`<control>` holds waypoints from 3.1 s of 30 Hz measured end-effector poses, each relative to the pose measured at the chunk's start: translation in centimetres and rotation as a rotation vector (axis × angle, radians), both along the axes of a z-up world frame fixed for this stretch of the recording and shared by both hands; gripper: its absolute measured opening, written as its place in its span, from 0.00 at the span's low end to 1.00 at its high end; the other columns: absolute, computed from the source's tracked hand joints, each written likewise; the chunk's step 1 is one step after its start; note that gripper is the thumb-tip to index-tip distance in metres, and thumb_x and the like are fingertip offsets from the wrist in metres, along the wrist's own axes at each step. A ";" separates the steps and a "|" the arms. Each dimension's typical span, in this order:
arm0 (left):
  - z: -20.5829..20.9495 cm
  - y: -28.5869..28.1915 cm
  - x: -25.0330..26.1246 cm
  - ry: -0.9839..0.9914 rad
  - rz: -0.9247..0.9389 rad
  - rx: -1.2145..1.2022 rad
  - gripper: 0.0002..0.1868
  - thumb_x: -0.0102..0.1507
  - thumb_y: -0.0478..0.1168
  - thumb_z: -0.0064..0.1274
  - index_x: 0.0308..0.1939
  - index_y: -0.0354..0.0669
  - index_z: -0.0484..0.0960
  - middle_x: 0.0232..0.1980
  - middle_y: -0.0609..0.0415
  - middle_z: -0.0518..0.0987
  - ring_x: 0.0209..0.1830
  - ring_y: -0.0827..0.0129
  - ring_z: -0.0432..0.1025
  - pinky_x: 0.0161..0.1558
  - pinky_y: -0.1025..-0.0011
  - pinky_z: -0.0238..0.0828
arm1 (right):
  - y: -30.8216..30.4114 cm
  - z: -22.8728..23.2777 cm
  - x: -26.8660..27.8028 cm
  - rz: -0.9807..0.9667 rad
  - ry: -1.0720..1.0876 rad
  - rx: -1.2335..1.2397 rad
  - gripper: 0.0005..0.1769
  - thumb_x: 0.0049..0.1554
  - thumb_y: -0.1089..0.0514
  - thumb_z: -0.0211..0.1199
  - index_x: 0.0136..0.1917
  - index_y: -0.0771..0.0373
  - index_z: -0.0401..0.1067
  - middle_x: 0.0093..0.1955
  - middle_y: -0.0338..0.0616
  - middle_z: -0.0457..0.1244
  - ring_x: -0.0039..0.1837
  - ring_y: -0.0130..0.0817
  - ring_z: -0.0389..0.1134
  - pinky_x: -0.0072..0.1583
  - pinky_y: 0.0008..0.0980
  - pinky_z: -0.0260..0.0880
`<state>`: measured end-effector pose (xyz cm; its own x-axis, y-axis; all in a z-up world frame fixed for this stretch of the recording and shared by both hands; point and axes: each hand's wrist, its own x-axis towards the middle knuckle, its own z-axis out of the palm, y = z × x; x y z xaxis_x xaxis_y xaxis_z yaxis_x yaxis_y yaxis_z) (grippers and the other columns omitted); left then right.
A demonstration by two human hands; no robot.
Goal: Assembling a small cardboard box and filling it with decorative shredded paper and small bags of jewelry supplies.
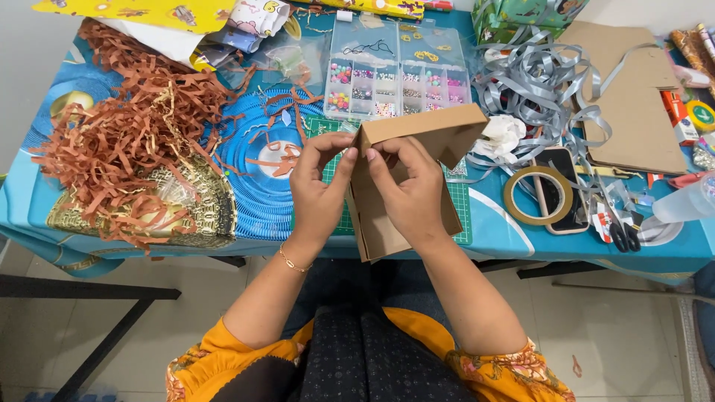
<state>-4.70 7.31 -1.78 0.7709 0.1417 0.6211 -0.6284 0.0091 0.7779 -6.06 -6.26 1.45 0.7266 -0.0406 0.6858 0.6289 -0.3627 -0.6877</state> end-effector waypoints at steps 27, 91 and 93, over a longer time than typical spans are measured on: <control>1.1 0.1 -1.1 0.015 0.044 0.022 0.04 0.68 0.36 0.57 0.41 0.38 0.81 0.44 0.51 0.79 0.49 0.59 0.78 0.53 0.61 0.77 | -0.7 -0.7 -0.3 0.112 0.119 0.125 0.06 0.65 0.61 0.61 0.47 0.66 0.74 0.41 0.47 0.64 0.48 0.31 0.69 0.52 0.35 0.74; -4.2 -0.4 5.5 0.438 -0.426 -0.239 0.18 0.68 0.45 0.57 0.53 0.38 0.70 0.53 0.49 0.69 0.50 0.53 0.80 0.55 0.61 0.77 | -9.0 -4.5 -6.0 -0.061 0.074 -0.690 0.27 0.49 0.49 0.77 0.60 0.57 0.76 0.63 0.45 0.65 0.75 0.59 0.59 0.75 0.63 0.52; -3.6 1.6 0.8 0.414 -0.381 -0.132 0.18 0.66 0.43 0.59 0.55 0.38 0.73 0.54 0.47 0.73 0.54 0.53 0.78 0.58 0.58 0.75 | -9.2 -4.8 -6.3 -0.080 0.069 -0.735 0.19 0.50 0.51 0.76 0.53 0.57 0.77 0.59 0.42 0.66 0.73 0.55 0.61 0.76 0.60 0.53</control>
<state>-3.87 8.95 -5.39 0.9577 -0.1382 0.2524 -0.2049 0.2885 0.9353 -12.32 -15.48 -3.36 0.7832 0.3563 0.5096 0.5452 -0.7876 -0.2872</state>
